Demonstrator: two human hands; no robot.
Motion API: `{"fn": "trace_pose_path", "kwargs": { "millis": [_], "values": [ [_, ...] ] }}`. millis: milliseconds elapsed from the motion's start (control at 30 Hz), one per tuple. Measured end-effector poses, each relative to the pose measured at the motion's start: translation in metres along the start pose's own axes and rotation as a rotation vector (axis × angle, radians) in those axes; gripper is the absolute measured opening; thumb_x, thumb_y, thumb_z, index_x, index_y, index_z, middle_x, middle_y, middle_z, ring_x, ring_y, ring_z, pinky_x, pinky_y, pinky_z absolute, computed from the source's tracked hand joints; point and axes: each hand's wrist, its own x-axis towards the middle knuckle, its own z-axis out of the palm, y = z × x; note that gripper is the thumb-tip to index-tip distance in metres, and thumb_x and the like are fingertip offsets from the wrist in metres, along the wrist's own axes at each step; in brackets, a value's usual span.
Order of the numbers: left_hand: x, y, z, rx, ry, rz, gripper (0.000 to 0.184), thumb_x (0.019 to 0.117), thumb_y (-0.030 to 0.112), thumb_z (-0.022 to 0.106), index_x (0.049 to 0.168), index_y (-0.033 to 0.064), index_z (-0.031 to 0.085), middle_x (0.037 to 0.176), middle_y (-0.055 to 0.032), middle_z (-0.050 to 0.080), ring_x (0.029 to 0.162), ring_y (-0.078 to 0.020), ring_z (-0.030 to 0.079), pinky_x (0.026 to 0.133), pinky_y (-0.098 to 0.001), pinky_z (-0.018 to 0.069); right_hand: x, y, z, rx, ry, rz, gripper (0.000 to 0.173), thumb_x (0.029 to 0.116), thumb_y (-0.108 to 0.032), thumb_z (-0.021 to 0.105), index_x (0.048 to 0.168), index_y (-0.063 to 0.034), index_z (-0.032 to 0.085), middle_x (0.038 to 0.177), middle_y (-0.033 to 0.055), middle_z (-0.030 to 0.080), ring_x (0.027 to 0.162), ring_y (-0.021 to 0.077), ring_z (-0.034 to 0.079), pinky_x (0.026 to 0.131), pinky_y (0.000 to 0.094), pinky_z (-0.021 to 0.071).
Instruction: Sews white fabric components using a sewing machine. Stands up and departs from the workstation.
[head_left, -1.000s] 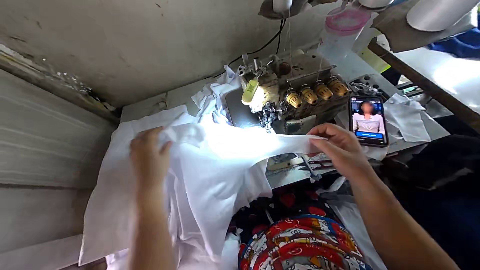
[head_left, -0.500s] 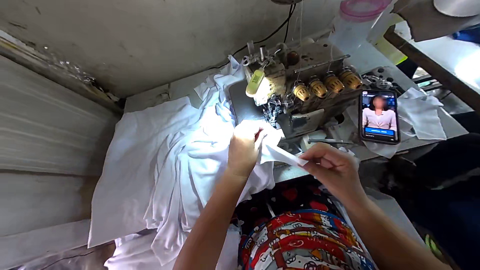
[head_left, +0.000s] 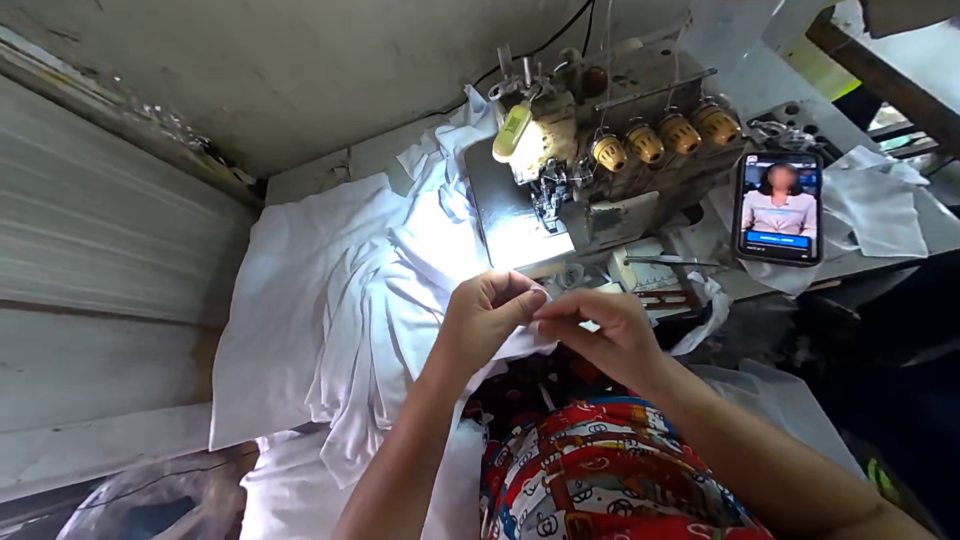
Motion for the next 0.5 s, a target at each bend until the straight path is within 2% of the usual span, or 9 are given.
{"fn": "trace_pose_path", "kwargs": {
  "millis": [67, 133, 200, 267, 300, 367, 400, 433, 500],
  "values": [
    [-0.002, -0.006, 0.005, 0.149, 0.134, 0.141, 0.008, 0.0927, 0.014, 0.072, 0.088, 0.0076, 0.07, 0.07, 0.0075, 0.064, 0.061, 0.0044, 0.057, 0.058, -0.0132, 0.0476, 0.0, -0.003, 0.0, -0.013, 0.026, 0.013, 0.016, 0.1002, -0.011, 0.062, 0.103, 0.0031, 0.07, 0.094, 0.0005, 0.073, 0.085, -0.0046, 0.067, 0.079, 0.0137, 0.0568],
    [0.006, -0.011, 0.005, 0.413, 0.26, 0.346, 0.015, 0.0936, 0.018, 0.071, 0.088, 0.0049, 0.07, 0.071, 0.0028, 0.064, 0.059, 0.0004, 0.055, 0.055, -0.0159, 0.0464, -0.002, -0.015, 0.001, -0.032, -0.108, -0.038, 0.017, 0.1022, -0.013, 0.059, 0.102, 0.0012, 0.069, 0.091, 0.0025, 0.072, 0.084, -0.0034, 0.065, 0.079, 0.0125, 0.0545],
    [0.016, -0.004, 0.005, 0.629, 0.312, 0.551, 0.016, 0.0935, 0.017, 0.07, 0.087, 0.0029, 0.072, 0.075, -0.0037, 0.068, 0.066, -0.0097, 0.062, 0.064, -0.0263, 0.0519, -0.005, -0.026, 0.005, -0.064, -0.301, -0.131, 0.018, 0.1046, -0.017, 0.057, 0.101, -0.0036, 0.068, 0.088, 0.0042, 0.07, 0.082, 0.0026, 0.065, 0.078, 0.0156, 0.0528],
    [0.021, 0.007, 0.011, 0.66, 0.259, 0.688, 0.014, 0.0924, 0.016, 0.069, 0.088, 0.0042, 0.074, 0.082, -0.0057, 0.073, 0.079, -0.0168, 0.07, 0.08, -0.0381, 0.0544, -0.005, -0.028, 0.009, -0.044, -0.432, -0.216, 0.017, 0.106, -0.016, 0.054, 0.102, -0.0045, 0.066, 0.089, 0.0063, 0.07, 0.086, 0.0092, 0.067, 0.082, 0.0212, 0.0541],
    [0.022, 0.011, 0.015, 0.619, 0.205, 0.707, 0.014, 0.0922, 0.017, 0.07, 0.089, 0.0052, 0.075, 0.084, -0.0048, 0.075, 0.083, -0.0159, 0.071, 0.083, -0.0372, 0.0543, -0.005, -0.028, 0.01, -0.031, -0.443, -0.233, 0.017, 0.1062, -0.015, 0.054, 0.103, -0.004, 0.066, 0.089, 0.0069, 0.07, 0.086, 0.0098, 0.068, 0.083, 0.0218, 0.0543],
    [0.022, 0.013, 0.022, 0.465, 0.079, 0.618, 0.012, 0.0922, 0.017, 0.072, 0.092, 0.0049, 0.074, 0.082, -0.0014, 0.073, 0.078, -0.0068, 0.07, 0.075, -0.025, 0.058, -0.006, -0.025, 0.008, -0.038, -0.345, -0.198, 0.017, 0.1063, -0.016, 0.054, 0.102, -0.0037, 0.065, 0.088, 0.0058, 0.069, 0.084, 0.0051, 0.066, 0.081, 0.0176, 0.0529],
    [0.022, 0.01, 0.022, 0.355, 0.02, 0.529, 0.011, 0.0922, 0.014, 0.072, 0.092, 0.0033, 0.072, 0.079, -0.0002, 0.07, 0.072, -0.0027, 0.066, 0.069, -0.0198, 0.0562, -0.006, -0.022, 0.005, -0.049, -0.247, -0.156, 0.018, 0.1058, -0.017, 0.055, 0.102, -0.003, 0.065, 0.089, 0.0044, 0.069, 0.084, 0.0009, 0.065, 0.08, 0.0147, 0.0526],
    [0.021, 0.004, 0.02, 0.239, -0.02, 0.44, 0.009, 0.0924, 0.011, 0.072, 0.092, 0.0019, 0.071, 0.075, 0.0005, 0.068, 0.067, -0.0004, 0.063, 0.064, -0.017, 0.0539, -0.007, -0.016, 0.002, -0.066, -0.141, -0.106, 0.017, 0.105, -0.017, 0.056, 0.103, -0.0022, 0.065, 0.091, 0.002, 0.07, 0.087, -0.0033, 0.064, 0.082, 0.0125, 0.0529],
    [0.015, -0.006, 0.017, 0.087, -0.029, 0.287, 0.008, 0.0959, 0.01, 0.068, 0.092, 0.0035, 0.07, 0.073, 0.0038, 0.066, 0.063, 0.002, 0.06, 0.06, -0.015, 0.0513, -0.006, 0.001, -0.003, -0.108, 0.064, -0.002, 0.017, 0.102, -0.016, 0.06, 0.102, -0.0007, 0.068, 0.092, -0.0016, 0.072, 0.087, -0.0056, 0.066, 0.082, 0.0141, 0.0554]
  ]
}}
